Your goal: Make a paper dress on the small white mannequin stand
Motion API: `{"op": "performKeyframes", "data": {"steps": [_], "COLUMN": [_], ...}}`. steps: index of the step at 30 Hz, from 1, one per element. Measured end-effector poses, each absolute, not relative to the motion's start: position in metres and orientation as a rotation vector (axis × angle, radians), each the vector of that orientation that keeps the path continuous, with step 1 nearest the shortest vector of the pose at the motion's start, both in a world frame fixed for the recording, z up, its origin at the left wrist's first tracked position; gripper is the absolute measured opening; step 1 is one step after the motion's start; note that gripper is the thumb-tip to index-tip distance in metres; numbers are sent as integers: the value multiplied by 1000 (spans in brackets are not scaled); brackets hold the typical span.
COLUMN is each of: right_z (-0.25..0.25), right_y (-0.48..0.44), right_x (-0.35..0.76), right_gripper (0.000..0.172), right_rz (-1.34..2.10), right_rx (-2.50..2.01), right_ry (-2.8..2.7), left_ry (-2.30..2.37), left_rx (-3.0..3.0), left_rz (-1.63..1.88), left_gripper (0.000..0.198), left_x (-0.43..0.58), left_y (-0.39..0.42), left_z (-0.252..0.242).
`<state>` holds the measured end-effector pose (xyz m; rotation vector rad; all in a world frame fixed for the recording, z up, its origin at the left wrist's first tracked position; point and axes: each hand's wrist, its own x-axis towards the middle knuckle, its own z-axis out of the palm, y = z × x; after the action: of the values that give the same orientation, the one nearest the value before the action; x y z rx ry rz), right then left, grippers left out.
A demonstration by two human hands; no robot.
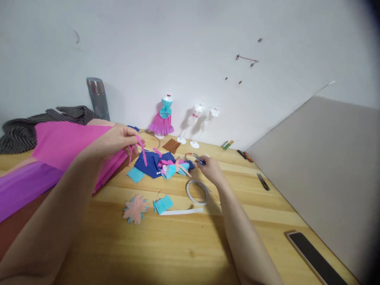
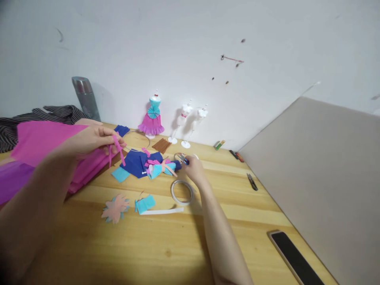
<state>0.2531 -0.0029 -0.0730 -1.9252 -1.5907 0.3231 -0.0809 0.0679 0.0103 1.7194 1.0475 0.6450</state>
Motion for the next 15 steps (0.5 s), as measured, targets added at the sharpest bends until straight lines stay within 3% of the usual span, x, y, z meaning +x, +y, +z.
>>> {"op": "performKeyframes", "data": {"steps": [5,10,15], "right_z": [-86,-96,-107], "right_y": [5,7,8], "right_x": [259,261,271], "right_gripper": [11,6,16], "right_rz": [272,241,124], "right_rx": [-1966,-1961,-1975], "right_ry": [-1619,-1713,-1776], "left_ry": [1066,1074,1041], "left_rx": [1680,1682,1625], "left_rz": [690,714,715], "left_gripper": [10,22,20], "left_x": [-80,-76,-70], "left_y": [64,58,55], "left_z": [15,23,23]}}
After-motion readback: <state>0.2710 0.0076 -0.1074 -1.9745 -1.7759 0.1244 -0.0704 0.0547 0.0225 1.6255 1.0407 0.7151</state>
